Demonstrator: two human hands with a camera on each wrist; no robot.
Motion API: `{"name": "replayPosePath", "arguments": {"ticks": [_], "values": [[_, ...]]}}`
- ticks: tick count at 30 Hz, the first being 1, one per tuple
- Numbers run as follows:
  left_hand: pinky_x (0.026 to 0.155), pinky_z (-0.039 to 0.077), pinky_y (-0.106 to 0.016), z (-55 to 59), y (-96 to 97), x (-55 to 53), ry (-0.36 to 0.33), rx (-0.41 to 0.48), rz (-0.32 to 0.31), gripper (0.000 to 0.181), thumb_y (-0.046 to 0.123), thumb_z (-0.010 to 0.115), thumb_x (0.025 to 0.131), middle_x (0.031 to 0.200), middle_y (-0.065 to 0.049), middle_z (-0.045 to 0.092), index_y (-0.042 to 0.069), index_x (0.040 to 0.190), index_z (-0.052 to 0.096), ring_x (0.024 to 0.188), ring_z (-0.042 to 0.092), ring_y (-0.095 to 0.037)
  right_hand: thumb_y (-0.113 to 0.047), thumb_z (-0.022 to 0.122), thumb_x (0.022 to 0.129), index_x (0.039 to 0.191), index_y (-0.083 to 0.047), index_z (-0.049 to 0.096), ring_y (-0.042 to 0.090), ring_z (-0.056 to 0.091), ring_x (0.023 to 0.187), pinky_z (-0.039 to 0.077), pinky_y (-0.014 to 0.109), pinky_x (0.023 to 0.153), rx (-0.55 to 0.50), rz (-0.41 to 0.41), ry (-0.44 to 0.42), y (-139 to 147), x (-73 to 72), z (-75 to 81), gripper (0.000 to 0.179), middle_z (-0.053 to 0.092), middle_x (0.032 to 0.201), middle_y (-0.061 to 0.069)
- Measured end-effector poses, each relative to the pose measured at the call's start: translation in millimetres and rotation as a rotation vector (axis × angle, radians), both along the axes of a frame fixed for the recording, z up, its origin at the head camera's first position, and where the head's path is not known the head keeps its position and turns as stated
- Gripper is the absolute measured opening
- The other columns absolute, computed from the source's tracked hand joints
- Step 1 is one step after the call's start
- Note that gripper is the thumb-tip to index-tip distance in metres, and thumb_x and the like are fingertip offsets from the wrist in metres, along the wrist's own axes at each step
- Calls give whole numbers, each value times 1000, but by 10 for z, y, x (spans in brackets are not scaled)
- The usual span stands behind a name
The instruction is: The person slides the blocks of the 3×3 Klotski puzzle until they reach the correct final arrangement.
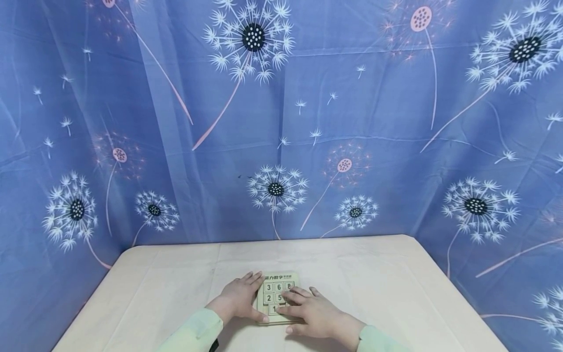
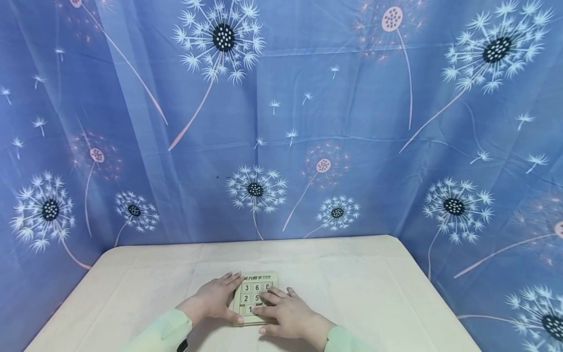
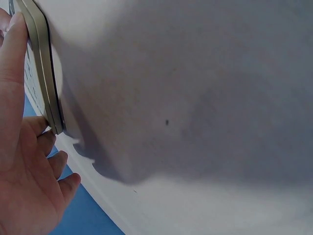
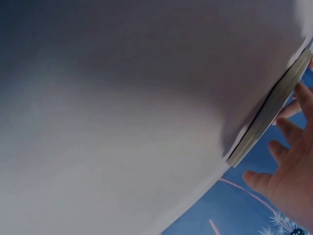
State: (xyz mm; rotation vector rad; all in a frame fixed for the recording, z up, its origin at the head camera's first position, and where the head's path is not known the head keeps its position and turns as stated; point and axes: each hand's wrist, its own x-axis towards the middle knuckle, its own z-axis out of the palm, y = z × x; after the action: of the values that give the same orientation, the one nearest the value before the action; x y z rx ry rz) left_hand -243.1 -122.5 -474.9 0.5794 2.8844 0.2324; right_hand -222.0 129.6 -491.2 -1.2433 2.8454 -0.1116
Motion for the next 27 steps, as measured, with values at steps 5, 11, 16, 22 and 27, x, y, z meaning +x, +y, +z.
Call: {"name": "replayPosePath", "arguments": {"ticks": [5, 11, 16, 22, 27], "values": [[123, 39, -54, -6, 1, -4, -2, 5, 0, 111, 67, 84, 69, 163, -9, 44, 7, 154, 45, 153, 39, -34, -65, 52, 98, 145, -43, 56, 30, 44, 150, 46, 68, 111, 5, 1, 7, 18, -5, -12, 52, 47, 162, -4], [123, 39, -54, -1, 4, -8, -7, 14, 3, 111, 66, 85, 69, 164, -9, 43, 7, 154, 44, 153, 38, -35, -67, 52, 96, 144, -43, 56, 31, 44, 150, 46, 69, 110, -5, 7, 7, 38, -4, -4, 54, 47, 162, -2], [123, 39, -54, 2, 2, -12, -5, 6, 5, 112, 67, 85, 69, 164, -8, 43, 7, 154, 44, 153, 38, -34, -66, 53, 96, 144, -42, 57, 31, 45, 149, 46, 70, 109, -12, 11, 8, 53, -6, -1, 53, 47, 161, -2], [123, 39, -55, 0, 1, -9, -2, 8, 3, 111, 66, 85, 69, 164, -9, 43, 7, 154, 44, 153, 38, -35, -65, 54, 96, 145, -43, 56, 32, 43, 150, 44, 69, 112, -9, -7, -15, 63, -4, 6, 53, 44, 163, -4], [123, 40, -55, 2, 1, 2, 0, 7, -1, 112, 66, 85, 69, 164, -9, 43, 6, 154, 44, 153, 39, -35, -65, 55, 96, 145, -43, 55, 32, 44, 150, 45, 70, 111, -7, -4, -13, 67, 4, 17, 53, 45, 163, -3]]}}
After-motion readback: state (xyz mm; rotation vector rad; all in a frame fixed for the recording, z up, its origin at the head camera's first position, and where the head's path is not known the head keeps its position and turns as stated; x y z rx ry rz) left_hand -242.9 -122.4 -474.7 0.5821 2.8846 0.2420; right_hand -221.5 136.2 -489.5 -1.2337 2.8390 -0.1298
